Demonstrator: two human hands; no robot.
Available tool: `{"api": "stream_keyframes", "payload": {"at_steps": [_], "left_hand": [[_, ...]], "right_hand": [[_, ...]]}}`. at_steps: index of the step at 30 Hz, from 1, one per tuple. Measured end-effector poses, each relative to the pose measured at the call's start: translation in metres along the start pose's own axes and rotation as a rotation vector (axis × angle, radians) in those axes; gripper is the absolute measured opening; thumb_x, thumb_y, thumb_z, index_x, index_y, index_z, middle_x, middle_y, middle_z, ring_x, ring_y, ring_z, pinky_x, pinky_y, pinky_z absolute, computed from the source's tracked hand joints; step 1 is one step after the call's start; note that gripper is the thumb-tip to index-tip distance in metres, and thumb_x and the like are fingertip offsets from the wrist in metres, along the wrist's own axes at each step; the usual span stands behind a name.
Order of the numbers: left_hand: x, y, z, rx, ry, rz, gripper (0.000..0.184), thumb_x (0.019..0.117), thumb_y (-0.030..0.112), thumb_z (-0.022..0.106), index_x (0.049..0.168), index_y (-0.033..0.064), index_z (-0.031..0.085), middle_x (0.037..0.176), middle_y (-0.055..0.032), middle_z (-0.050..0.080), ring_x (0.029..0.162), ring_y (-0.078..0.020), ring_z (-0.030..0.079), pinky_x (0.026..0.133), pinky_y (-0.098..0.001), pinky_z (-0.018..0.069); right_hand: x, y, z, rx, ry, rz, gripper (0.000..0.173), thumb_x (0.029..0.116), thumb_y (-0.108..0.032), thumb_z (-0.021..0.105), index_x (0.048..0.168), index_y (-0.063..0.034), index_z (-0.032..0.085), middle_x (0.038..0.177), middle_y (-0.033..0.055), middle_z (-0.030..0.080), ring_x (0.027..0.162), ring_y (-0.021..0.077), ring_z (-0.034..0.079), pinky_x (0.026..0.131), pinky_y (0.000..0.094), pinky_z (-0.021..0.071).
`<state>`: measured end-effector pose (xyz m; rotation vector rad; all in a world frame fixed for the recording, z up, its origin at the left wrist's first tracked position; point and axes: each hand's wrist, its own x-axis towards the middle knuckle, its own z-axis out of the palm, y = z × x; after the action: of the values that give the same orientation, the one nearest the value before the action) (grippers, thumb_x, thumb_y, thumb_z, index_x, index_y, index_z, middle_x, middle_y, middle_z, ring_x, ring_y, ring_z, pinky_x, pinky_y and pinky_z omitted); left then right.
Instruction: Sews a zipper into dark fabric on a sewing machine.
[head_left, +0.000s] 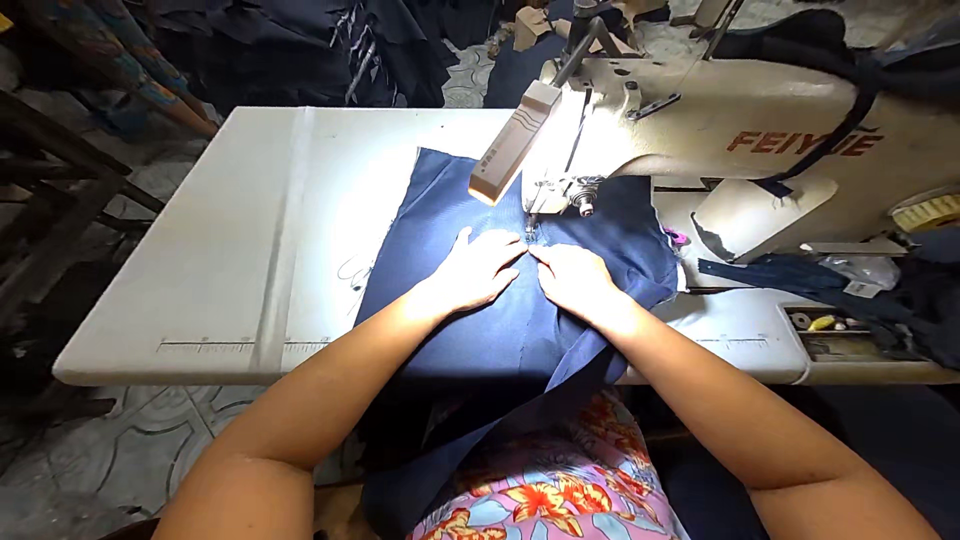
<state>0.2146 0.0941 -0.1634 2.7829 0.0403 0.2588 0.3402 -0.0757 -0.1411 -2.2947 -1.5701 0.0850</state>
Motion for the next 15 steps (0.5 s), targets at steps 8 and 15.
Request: {"api": "stream_keyframes", "payload": {"at_steps": [8, 15], "left_hand": [[0.01, -0.011, -0.002, 0.012, -0.038, -0.012, 0.047, 0.1075, 0.034, 0.042, 0.148, 0.0137, 0.056, 0.156, -0.0078, 0.049, 0.15, -0.0286, 0.038, 0.117, -0.073, 0.0167], [-0.003, 0.03, 0.001, 0.04, -0.011, -0.145, 0.043, 0.1065, 0.025, 0.044, 0.145, 0.0118, 0.058, 0.154, -0.011, 0.051, 0.149, -0.0353, 0.038, 0.114, -0.077, 0.017]], "right_hand": [[0.014, 0.008, 0.002, 0.056, 0.003, 0.064, 0.029, 0.1, -0.012, 0.051, 0.121, -0.0014, 0.068, 0.097, 0.0224, 0.071, 0.093, 0.0416, 0.071, 0.078, 0.0606, 0.0532], [0.008, 0.007, -0.003, 0.085, 0.003, 0.047, 0.023, 0.0992, -0.008, 0.054, 0.109, 0.0018, 0.072, 0.101, 0.023, 0.072, 0.099, 0.0415, 0.07, 0.082, 0.0605, 0.0539]]}}
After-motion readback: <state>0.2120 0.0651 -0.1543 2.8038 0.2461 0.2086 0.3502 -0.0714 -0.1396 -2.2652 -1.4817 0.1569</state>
